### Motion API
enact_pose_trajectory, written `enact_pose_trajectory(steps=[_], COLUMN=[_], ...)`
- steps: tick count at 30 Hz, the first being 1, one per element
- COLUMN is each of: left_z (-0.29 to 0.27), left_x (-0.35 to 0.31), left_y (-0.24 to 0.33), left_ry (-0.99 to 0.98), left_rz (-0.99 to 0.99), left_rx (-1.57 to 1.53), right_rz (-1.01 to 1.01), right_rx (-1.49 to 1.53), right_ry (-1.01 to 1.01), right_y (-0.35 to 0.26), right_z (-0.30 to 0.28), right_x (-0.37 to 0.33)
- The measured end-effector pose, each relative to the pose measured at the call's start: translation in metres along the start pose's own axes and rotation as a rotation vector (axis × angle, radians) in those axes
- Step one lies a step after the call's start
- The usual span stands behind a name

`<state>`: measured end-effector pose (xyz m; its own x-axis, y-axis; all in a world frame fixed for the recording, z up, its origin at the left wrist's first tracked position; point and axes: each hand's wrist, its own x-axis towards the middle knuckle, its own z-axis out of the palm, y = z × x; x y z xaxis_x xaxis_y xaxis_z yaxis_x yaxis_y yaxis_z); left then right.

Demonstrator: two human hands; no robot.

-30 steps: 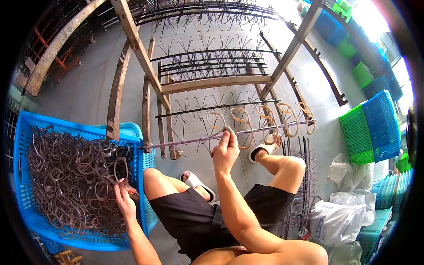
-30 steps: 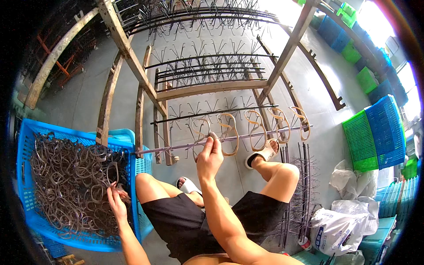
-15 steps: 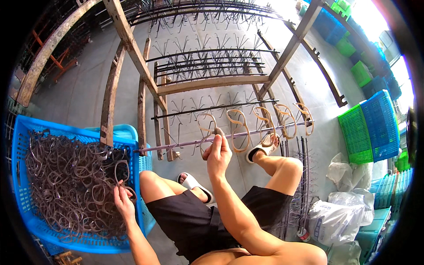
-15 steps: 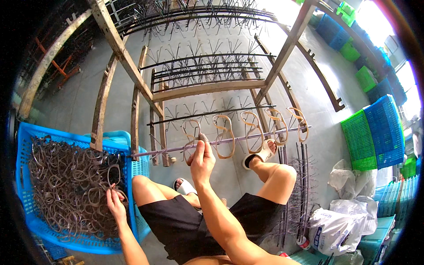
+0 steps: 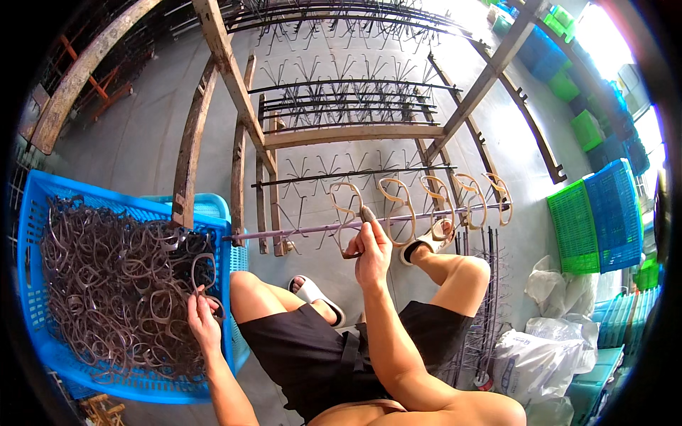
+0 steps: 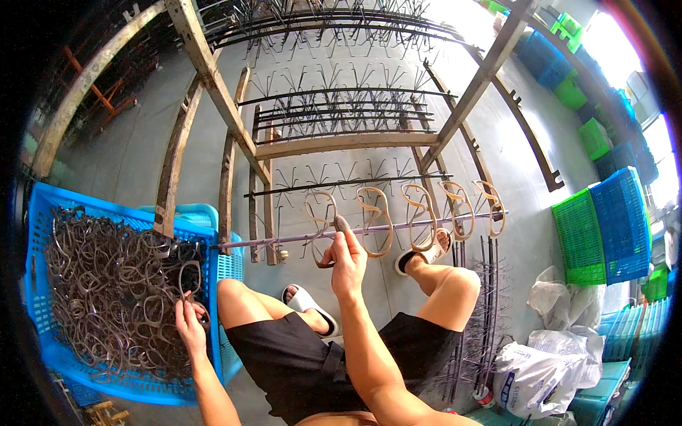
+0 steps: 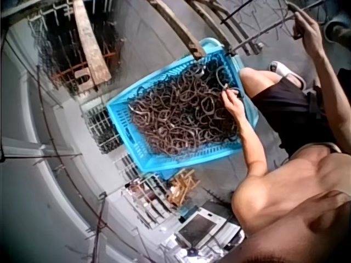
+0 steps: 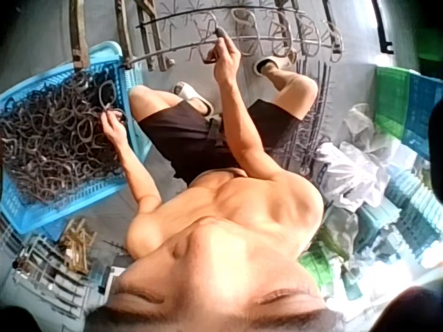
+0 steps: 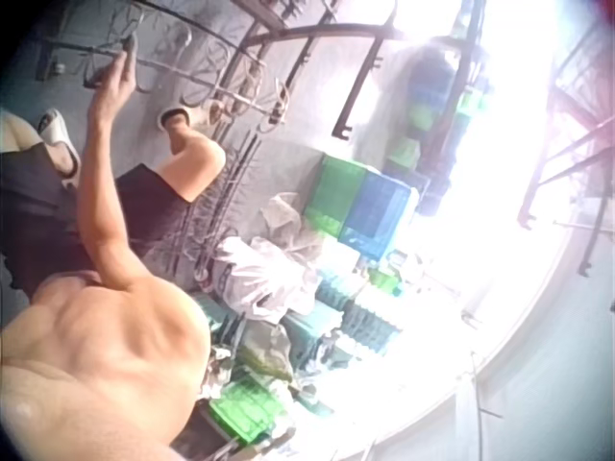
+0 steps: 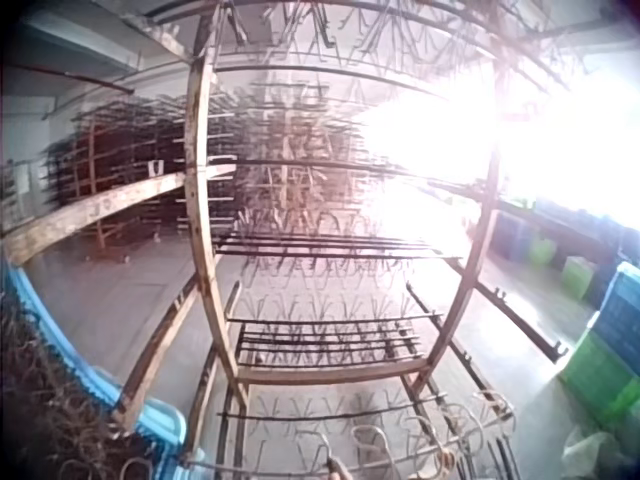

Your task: The person sits on the floor and repeatedly picks up metal hoops from a blue basket. They place each hoop onto a horizontal metal rod on a rack, arranging them in a row.

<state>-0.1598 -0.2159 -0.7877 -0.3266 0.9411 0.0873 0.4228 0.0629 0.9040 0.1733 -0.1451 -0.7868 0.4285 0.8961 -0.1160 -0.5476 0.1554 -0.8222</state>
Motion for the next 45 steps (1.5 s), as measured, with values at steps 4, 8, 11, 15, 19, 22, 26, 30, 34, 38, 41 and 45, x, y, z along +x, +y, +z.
enact_pose_trajectory(steps=[4,8,11,15,19,22,26,30,34,38,41,45], left_z=[0.000,-0.001,-0.004,-0.001,-0.002,-0.003,-0.001,-0.001,0.001,0.003,0.005,0.002], left_x=[-0.001,-0.001,-0.001,-0.001,-0.001,-0.001,-0.001,-0.001,-0.001,-0.002,-0.002,-0.002], left_y=[0.002,0.000,-0.007,-0.003,-0.002,-0.001,0.000,0.002,0.002,0.001,0.002,0.002], left_ry=[-0.001,-0.011,-0.009,-0.013,-0.012,-0.017,-0.017,-0.019,-0.007,0.026,0.044,0.039], left_rz=[-0.009,-0.012,0.012,-0.008,-0.013,-0.013,-0.028,-0.012,-0.018,0.005,0.001,-0.007], left_rx=[-0.014,-0.026,-0.013,-0.020,-0.012,-0.007,-0.016,-0.002,0.006,-0.005,-0.034,0.001], right_rz=[0.113,0.152,0.171,0.127,0.052,0.017,0.026,-0.015,-0.004,-0.044,-0.057,-0.115], right_rx=[0.165,0.246,0.187,0.120,0.073,0.052,0.061,-0.027,0.017,-0.316,-0.321,-0.395], right_ry=[0.026,0.020,0.038,0.082,0.058,0.069,0.088,0.060,0.087,0.127,0.142,0.185], right_y=[-0.004,-0.004,-0.011,-0.006,0.001,0.000,0.003,0.003,0.008,0.011,0.013,0.011], right_z=[0.001,0.002,0.008,0.013,0.006,0.005,0.004,0.012,0.028,0.042,0.043,0.045], right_x=[-0.005,-0.004,-0.006,-0.007,-0.005,-0.002,-0.001,-0.003,-0.008,-0.014,-0.014,-0.013])
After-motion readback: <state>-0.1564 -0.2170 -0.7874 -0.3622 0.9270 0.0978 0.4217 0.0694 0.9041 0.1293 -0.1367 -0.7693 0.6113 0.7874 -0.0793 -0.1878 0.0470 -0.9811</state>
